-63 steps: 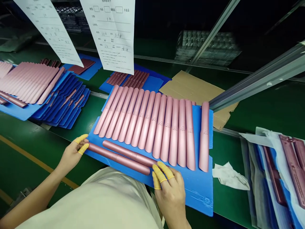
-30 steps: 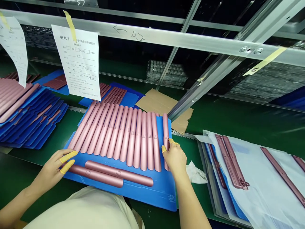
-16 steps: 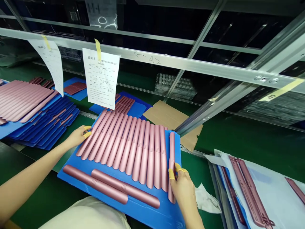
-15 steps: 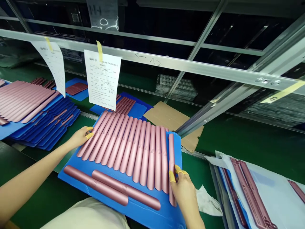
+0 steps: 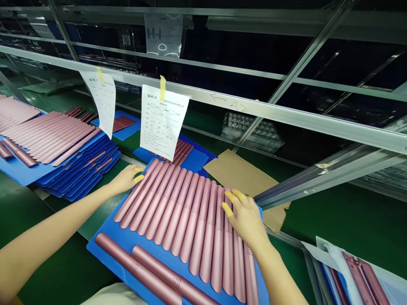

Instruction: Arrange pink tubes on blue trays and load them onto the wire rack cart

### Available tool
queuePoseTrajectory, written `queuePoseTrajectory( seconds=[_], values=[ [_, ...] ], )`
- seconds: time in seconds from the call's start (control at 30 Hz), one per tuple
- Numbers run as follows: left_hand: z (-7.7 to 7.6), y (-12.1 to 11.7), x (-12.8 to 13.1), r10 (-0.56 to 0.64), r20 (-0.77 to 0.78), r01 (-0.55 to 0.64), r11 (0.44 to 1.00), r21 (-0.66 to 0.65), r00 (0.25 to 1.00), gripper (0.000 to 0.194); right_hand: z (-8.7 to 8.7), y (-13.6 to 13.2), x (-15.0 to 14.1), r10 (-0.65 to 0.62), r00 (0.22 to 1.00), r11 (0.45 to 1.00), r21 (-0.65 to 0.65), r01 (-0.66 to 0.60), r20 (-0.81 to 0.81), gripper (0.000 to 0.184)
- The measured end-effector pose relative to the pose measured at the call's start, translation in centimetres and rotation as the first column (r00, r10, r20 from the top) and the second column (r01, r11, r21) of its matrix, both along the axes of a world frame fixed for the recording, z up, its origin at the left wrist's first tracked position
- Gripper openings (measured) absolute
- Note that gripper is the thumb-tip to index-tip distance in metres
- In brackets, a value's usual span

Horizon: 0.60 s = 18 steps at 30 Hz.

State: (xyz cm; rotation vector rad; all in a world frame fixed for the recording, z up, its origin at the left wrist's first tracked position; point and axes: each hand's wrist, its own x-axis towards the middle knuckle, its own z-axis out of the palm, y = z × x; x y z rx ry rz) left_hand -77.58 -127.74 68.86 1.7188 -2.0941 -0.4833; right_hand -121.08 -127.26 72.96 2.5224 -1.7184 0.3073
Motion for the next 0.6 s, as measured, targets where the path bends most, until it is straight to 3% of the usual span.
queuePoseTrajectory(
  seconds=[0.03, 0.13, 0.23, 0.3, 0.43, 0.6],
  values=[
    [0.5, -1.6, -0.5, -0.023, -0.001, 0.023, 0.999, -0.037, 1.0, 0.037, 0.1, -2.2, 1.6, 0.02, 1.0, 0.992, 0.128, -0.019, -0.006, 0.046],
    [1.4, -6.7, -2.6, -0.099, -0.051, 0.098, 0.995, -0.035, 0.994, 0.036, -0.4, -7.7, 5.4, 0.077, 0.997, 0.965, 0.253, -0.068, -0.029, 0.04],
    [1.4, -10.2, -4.6, -0.114, -0.123, 0.121, 0.991, 0.048, 0.986, 0.03, -1.2, -10.7, 7.0, 0.097, 0.994, 0.929, 0.363, -0.076, -0.041, 0.033],
    [0.8, -11.0, -5.6, -0.109, -0.156, 0.125, 0.987, 0.099, 0.982, 0.023, -1.4, -11.3, 6.9, 0.092, 0.995, 0.901, 0.43, -0.066, -0.04, 0.03],
    [-0.6, -10.4, -6.3, -0.107, -0.21, 0.141, 0.978, 0.152, 0.972, 0.019, -1.1, -10.6, 5.5, 0.045, 0.999, 0.867, 0.498, -0.025, -0.028, 0.029],
    [-0.7, -10.7, -7.1, -0.099, -0.262, 0.138, 0.981, 0.135, 0.96, 0.024, -1.2, -9.6, 4.2, 0.028, 0.999, 0.835, 0.549, -0.037, 0.025, 0.026]
  ],
)
